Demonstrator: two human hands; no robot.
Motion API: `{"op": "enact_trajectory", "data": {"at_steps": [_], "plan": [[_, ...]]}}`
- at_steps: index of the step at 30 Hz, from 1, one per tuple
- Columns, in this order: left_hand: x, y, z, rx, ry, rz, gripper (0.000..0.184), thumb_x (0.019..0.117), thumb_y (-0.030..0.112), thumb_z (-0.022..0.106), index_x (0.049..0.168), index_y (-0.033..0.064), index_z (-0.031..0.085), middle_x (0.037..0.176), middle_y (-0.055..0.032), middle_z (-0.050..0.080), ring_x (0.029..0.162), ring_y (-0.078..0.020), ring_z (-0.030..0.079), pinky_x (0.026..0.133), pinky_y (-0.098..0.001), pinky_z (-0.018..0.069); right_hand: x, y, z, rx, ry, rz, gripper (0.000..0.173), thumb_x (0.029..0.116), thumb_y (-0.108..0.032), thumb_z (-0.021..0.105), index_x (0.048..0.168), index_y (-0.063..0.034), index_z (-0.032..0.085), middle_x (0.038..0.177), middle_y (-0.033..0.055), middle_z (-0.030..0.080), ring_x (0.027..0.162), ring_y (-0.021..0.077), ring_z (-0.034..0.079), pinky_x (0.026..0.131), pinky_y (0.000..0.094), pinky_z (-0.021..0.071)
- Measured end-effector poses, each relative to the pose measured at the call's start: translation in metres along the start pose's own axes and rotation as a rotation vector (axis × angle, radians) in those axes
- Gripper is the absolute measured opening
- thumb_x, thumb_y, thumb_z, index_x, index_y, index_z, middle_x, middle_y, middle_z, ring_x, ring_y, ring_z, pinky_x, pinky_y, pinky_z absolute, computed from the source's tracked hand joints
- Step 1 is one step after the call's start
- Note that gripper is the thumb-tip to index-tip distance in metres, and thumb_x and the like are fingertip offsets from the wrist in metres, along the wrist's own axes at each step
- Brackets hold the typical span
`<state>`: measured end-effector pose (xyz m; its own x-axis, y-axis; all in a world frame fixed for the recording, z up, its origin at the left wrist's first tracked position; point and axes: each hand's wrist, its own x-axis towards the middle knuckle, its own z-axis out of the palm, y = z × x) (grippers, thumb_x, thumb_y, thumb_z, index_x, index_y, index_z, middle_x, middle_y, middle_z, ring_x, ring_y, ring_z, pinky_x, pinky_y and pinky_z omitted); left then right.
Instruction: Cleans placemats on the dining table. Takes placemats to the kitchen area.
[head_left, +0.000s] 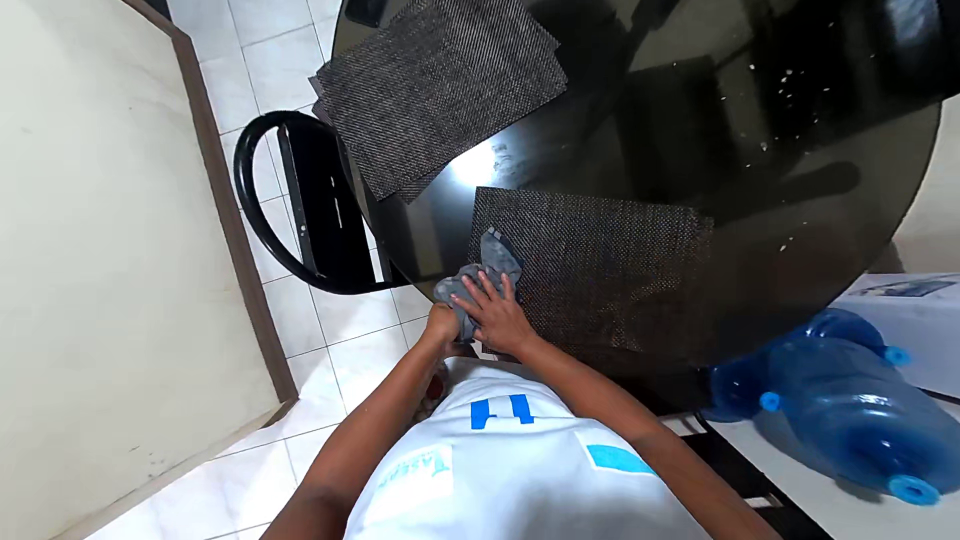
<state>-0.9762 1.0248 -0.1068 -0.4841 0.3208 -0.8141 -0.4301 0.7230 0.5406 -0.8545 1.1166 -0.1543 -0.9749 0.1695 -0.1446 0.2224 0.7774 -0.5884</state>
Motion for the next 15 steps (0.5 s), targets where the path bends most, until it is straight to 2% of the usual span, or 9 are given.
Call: {"op": "enact_trajectory", "data": {"at_steps": [2,3,5,8,10,11,13,14,15], "plan": [[0.001,-0.004,0.003,0.015,0.022,0.012,0.016,0.1017,0.008,0.053,0.105,-0.0027,0.065,0.092,-0.0128,0.069,0.081,-0.0193,0.067,0.074,-0.0394,0.0571,-0.020,0.009,-0.006,0.006,0.000,0.018,0.061,0.0979,-0.026,0.061,0.157,-0.0290,0.045,0.168,0.0062,0.032,0.158,0.0320,0.021,0.125,0.0650,0.0135],[0.003,-0.006,0.004,-0.001,0.005,0.009,0.019,0.1032,0.009,0.052,0.108,-0.0029,0.066,0.094,-0.0127,0.069,0.082,-0.0189,0.066,0.075,-0.0391,0.0563,-0.038,0.019,-0.009,0.006,0.026,0.050,0.060,0.0959,-0.019,0.063,0.154,-0.0258,0.049,0.166,0.0072,0.037,0.156,0.0313,0.027,0.125,0.0622,0.0185],[0.005,-0.003,0.004,-0.060,-0.031,-0.017,0.025,0.1062,0.011,0.051,0.120,-0.0041,0.065,0.103,-0.0147,0.069,0.087,-0.0199,0.067,0.080,-0.0396,0.0581,-0.085,0.044,-0.018,-0.026,0.116,0.149,0.059,0.0922,-0.012,0.064,0.150,-0.0228,0.055,0.162,0.0093,0.044,0.152,0.0334,0.036,0.123,0.0628,0.0253],[0.005,-0.003,0.004,-0.111,-0.021,-0.048,0.023,0.1058,0.011,0.053,0.119,-0.0042,0.065,0.100,-0.0151,0.070,0.084,-0.0206,0.069,0.078,-0.0398,0.0600,-0.177,0.092,-0.044,-0.084,0.204,0.402,0.050,0.0984,-0.019,0.056,0.148,-0.0167,0.056,0.161,0.0146,0.043,0.152,0.0387,0.035,0.123,0.0662,0.0220],[0.006,-0.004,0.003,-0.070,-0.023,-0.032,0.022,0.1058,0.012,0.054,0.115,-0.0045,0.066,0.099,-0.0153,0.070,0.085,-0.0210,0.069,0.079,-0.0406,0.0601,-0.234,0.135,-0.061,-0.111,0.259,0.583,0.053,0.0992,-0.019,0.051,0.151,-0.0075,0.051,0.162,0.0206,0.038,0.153,0.0427,0.029,0.125,0.0651,0.0184],[0.007,-0.006,0.002,-0.008,-0.029,0.007,0.022,0.1056,0.012,0.055,0.113,-0.0047,0.067,0.099,-0.0157,0.070,0.085,-0.0213,0.069,0.080,-0.0413,0.0600,-0.256,0.156,-0.069,-0.118,0.301,0.660,0.053,0.0986,-0.016,0.050,0.150,-0.0033,0.050,0.163,0.0228,0.037,0.153,0.0439,0.029,0.125,0.0638,0.0200],[0.006,-0.009,-0.003,0.224,-0.024,0.160,0.024,0.1045,0.015,0.057,0.116,-0.0029,0.068,0.102,-0.0163,0.071,0.090,-0.0220,0.069,0.085,-0.0421,0.0585,-0.283,0.183,-0.088,-0.085,0.432,0.815,0.052,0.0980,-0.007,0.049,0.149,0.0017,0.048,0.160,0.0256,0.039,0.150,0.0444,0.035,0.122,0.0606,0.0294],[0.002,-0.009,-0.005,0.378,0.016,0.281,0.027,0.1022,0.016,0.061,0.122,-0.0013,0.067,0.106,-0.0176,0.071,0.096,-0.0246,0.069,0.090,-0.0445,0.0562,-0.283,0.184,-0.104,-0.062,0.505,0.897,0.050,0.0999,-0.004,0.048,0.150,0.0038,0.046,0.159,0.0275,0.040,0.147,0.0453,0.039,0.120,0.0602,0.0344],[-0.004,-0.004,-0.006,0.534,0.078,0.413,0.038,0.0995,0.019,0.065,0.133,-0.0005,0.060,0.114,-0.0201,0.069,0.103,-0.0296,0.068,0.094,-0.0484,0.0541,-0.270,0.178,-0.123,-0.045,0.574,0.947,0.050,0.1019,-0.003,0.047,0.150,0.0065,0.042,0.157,0.0302,0.040,0.144,0.0466,0.043,0.117,0.0600,0.0367]]}}
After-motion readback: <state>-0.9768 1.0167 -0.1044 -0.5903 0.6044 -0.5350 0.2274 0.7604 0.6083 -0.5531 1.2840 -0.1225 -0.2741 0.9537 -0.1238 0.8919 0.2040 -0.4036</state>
